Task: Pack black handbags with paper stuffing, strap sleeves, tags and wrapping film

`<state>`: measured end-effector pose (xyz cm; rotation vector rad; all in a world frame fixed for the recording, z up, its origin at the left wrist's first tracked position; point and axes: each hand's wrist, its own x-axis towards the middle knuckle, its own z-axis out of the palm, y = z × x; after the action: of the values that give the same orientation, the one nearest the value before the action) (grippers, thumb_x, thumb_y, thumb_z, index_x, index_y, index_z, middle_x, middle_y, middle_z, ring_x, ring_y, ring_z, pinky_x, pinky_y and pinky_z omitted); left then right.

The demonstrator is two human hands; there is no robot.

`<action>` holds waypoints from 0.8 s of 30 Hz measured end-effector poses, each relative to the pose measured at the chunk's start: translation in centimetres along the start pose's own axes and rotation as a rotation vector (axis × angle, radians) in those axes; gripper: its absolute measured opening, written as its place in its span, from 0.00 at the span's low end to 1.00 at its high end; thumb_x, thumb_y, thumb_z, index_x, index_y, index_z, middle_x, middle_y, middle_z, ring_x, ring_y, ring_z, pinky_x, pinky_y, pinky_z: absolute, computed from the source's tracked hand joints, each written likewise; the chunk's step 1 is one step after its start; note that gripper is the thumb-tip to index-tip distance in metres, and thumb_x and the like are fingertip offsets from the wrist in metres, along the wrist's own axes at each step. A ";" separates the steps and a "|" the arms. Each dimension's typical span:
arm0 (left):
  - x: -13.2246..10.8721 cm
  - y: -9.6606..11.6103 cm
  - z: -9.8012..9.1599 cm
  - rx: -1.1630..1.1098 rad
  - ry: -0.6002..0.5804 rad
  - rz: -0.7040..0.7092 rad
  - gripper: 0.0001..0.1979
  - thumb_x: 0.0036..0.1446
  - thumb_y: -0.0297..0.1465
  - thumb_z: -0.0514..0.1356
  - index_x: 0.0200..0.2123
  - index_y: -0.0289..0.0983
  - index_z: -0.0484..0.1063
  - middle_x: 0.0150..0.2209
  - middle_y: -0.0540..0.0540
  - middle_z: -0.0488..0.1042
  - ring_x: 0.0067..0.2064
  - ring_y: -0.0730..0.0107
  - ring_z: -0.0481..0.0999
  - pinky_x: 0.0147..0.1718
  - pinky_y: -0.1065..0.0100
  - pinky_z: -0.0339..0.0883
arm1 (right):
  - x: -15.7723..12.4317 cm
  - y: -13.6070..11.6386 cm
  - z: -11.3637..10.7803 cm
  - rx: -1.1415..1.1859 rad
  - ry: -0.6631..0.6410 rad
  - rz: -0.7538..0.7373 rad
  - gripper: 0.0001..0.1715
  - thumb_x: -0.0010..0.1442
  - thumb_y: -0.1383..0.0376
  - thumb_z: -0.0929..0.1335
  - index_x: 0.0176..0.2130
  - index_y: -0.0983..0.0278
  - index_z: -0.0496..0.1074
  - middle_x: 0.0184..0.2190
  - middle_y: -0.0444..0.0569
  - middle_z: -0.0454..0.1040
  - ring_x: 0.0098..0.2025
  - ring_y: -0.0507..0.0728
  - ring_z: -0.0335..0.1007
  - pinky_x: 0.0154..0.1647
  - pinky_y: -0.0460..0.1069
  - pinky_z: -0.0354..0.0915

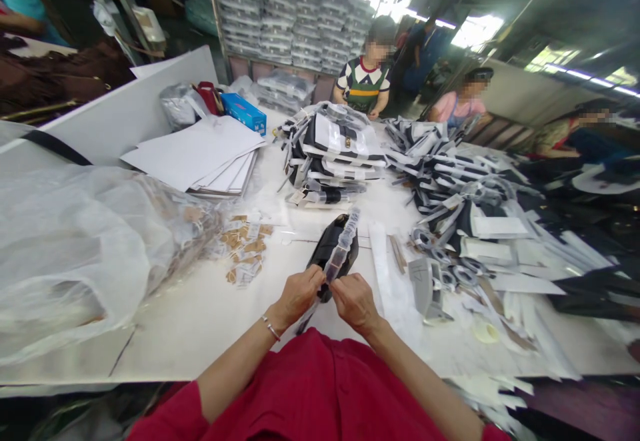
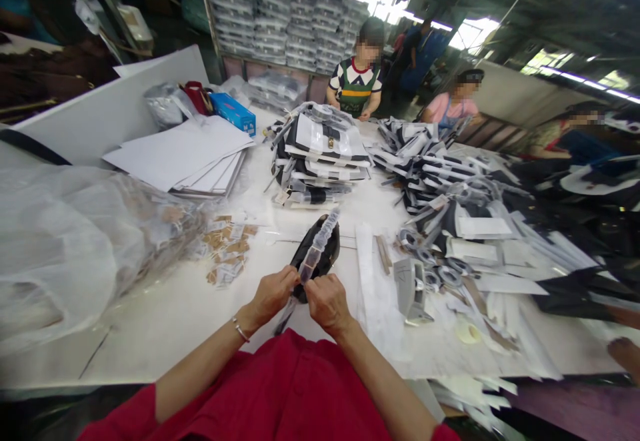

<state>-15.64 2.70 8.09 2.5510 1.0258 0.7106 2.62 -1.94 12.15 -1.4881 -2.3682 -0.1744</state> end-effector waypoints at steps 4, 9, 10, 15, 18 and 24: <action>-1.6 -0.3 1.1 -0.001 0.049 -0.001 0.11 0.60 0.20 0.49 0.38 0.38 0.67 0.36 0.49 0.71 0.34 0.74 0.71 0.33 0.74 0.65 | -0.1 -0.5 0.6 -0.001 -0.007 -0.041 0.16 0.65 0.70 0.60 0.27 0.63 0.68 0.22 0.46 0.68 0.27 0.53 0.60 0.36 0.51 0.52; -1.4 -0.6 2.2 0.013 0.051 0.015 0.11 0.60 0.20 0.49 0.37 0.38 0.68 0.35 0.48 0.72 0.34 0.73 0.72 0.33 0.74 0.65 | -0.7 -0.1 1.3 0.014 -0.041 0.017 0.13 0.63 0.69 0.62 0.27 0.63 0.69 0.23 0.47 0.70 0.27 0.53 0.62 0.36 0.51 0.52; -1.3 -0.6 2.3 0.015 0.049 0.021 0.11 0.60 0.20 0.49 0.37 0.38 0.68 0.35 0.48 0.72 0.34 0.73 0.72 0.33 0.74 0.65 | -1.0 0.2 1.4 0.048 -0.066 0.053 0.12 0.62 0.69 0.62 0.27 0.63 0.70 0.23 0.46 0.71 0.27 0.53 0.62 0.35 0.50 0.53; -1.4 -0.8 2.2 -0.014 0.064 0.032 0.13 0.60 0.19 0.48 0.40 0.38 0.69 0.39 0.47 0.73 0.35 0.73 0.74 0.35 0.74 0.67 | -1.8 1.0 0.7 0.543 -0.091 0.483 0.09 0.59 0.59 0.67 0.29 0.59 0.74 0.24 0.44 0.75 0.26 0.54 0.66 0.33 0.49 0.60; -1.1 -0.6 1.6 -0.046 0.064 0.052 0.14 0.58 0.20 0.50 0.42 0.38 0.70 0.42 0.46 0.74 0.38 0.72 0.74 0.37 0.73 0.68 | 0.0 1.1 0.1 0.938 0.046 0.757 0.18 0.54 0.50 0.70 0.37 0.60 0.76 0.32 0.47 0.79 0.32 0.57 0.71 0.35 0.50 0.66; -0.3 -0.3 1.0 -0.060 -0.018 0.059 0.14 0.57 0.23 0.52 0.44 0.40 0.70 0.46 0.46 0.73 0.42 0.70 0.74 0.40 0.72 0.68 | 3.7 1.8 0.3 1.105 0.116 0.964 0.24 0.48 0.46 0.72 0.31 0.65 0.76 0.25 0.45 0.76 0.28 0.55 0.69 0.31 0.49 0.66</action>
<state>-15.44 2.61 7.00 2.5402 0.9130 0.7221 2.70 2.04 13.03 -1.6391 -1.0083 1.0357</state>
